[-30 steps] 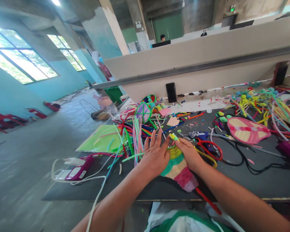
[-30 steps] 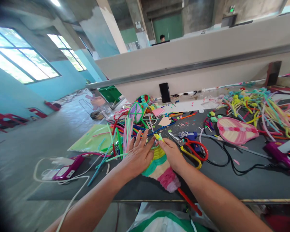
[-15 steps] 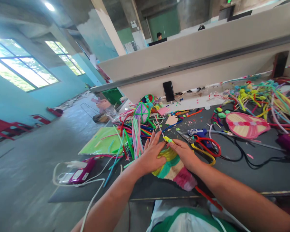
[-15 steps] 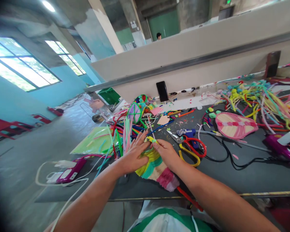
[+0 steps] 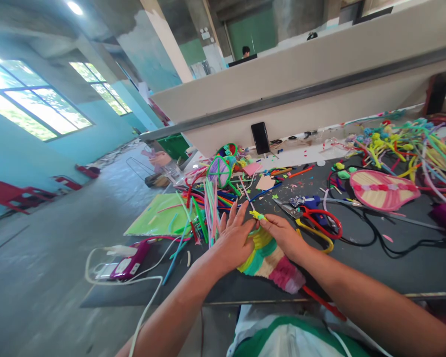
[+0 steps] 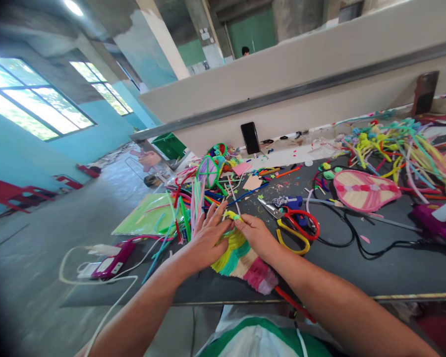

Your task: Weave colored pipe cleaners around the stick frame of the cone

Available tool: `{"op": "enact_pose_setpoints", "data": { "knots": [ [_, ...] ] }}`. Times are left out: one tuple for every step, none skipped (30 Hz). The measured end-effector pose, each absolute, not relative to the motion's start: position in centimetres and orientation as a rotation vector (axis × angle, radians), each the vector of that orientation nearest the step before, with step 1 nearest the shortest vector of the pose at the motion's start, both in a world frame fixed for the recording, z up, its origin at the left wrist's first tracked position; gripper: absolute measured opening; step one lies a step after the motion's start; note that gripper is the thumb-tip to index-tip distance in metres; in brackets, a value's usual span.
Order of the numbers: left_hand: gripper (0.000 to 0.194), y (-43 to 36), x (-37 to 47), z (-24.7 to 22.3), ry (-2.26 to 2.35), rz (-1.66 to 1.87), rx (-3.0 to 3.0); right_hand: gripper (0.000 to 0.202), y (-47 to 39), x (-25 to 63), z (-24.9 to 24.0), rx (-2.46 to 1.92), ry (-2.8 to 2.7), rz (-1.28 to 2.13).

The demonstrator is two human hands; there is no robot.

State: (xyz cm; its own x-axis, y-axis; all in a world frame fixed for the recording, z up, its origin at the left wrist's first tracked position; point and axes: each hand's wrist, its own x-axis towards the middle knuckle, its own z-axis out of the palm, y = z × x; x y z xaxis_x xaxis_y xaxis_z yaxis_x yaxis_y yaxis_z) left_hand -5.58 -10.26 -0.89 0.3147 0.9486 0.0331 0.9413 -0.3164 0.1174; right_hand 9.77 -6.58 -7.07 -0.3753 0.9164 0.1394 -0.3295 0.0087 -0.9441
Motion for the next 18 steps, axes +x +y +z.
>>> {"op": "enact_pose_setpoints", "data": {
  "knots": [
    [0.039,-10.4,-5.5,-0.8,1.784,0.152,2.48,0.035,-6.5,9.7,-7.2,-0.698,-1.289,1.561],
    [0.04,-10.6,-5.5,-0.7,1.783,0.155,2.468,0.035,-6.5,9.6,-7.3,-0.709,-1.317,1.534],
    [0.042,-10.7,-5.4,-0.7,1.784,0.155,2.45,0.036,-6.4,9.5,-7.4,-0.72,-1.354,1.488],
    [0.043,-10.8,-5.3,-0.7,1.786,0.152,2.429,0.036,-6.3,9.5,-7.5,-0.732,-1.403,1.421],
    [0.043,-10.9,-5.2,-0.8,1.789,0.148,2.408,0.037,-6.1,9.5,-7.6,-0.745,-1.459,1.338],
    [0.042,-10.9,-5.2,-0.9,1.795,0.147,2.391,0.038,-5.9,9.5,-7.7,-0.757,-1.516,1.251],
    [0.042,-10.9,-5.1,-1.0,1.801,0.144,2.38,0.038,-5.8,9.6,-7.8,-0.77,-1.567,1.168],
    [0.042,-10.9,-5.1,-1.2,1.806,0.143,2.377,0.037,-5.6,9.6,-7.9,-0.783,-1.61,1.1],
    [0.044,-10.9,-5.1,-1.3,1.81,0.144,2.378,0.037,-5.4,9.7,-8.0,-0.8,-1.642,1.051],
    [0.046,-10.9,-5.1,-1.4,1.813,0.146,2.382,0.037,-5.3,9.8,-8.1,-0.824,-1.661,1.017],
    [0.05,-10.9,-5.0,-1.5,1.815,0.15,2.388,0.037,-5.2,9.9,-8.2,-0.854,-1.67,0.989],
    [0.053,-10.9,-5.0,-1.6,1.815,0.155,2.394,0.037,-5.1,9.9,-8.4,-0.885,-1.669,0.961],
    [0.056,-10.9,-5.0,-1.7,1.816,0.161,2.399,0.039,-5.0,9.9,-8.5,-0.911,-1.665,0.932],
    [0.058,-10.9,-5.0,-1.8,1.82,0.169,2.402,0.039,-5.0,9.9,-8.6,-0.923,-1.661,0.907],
    [0.059,-11.0,-5.0,-1.8,1.828,0.175,2.402,0.039,-4.9,9.9,-8.6,-0.922,-1.66,0.885],
    [0.059,-11.1,-5.0,-1.9,1.842,0.185,2.4,0.038,-4.9,9.9,-8.6,-0.909,-1.663,0.869],
    [0.058,-11.1,-5.0,-2.0,1.861,0.199,2.398,0.036,-4.9,9.9,-8.6,-0.889,-1.673,0.858],
    [0.057,-11.3,-5.0,-2.1,1.886,0.221,2.399,0.034,-4.9,9.9,-8.6,-0.865,-1.688,0.858]
  ]
}}
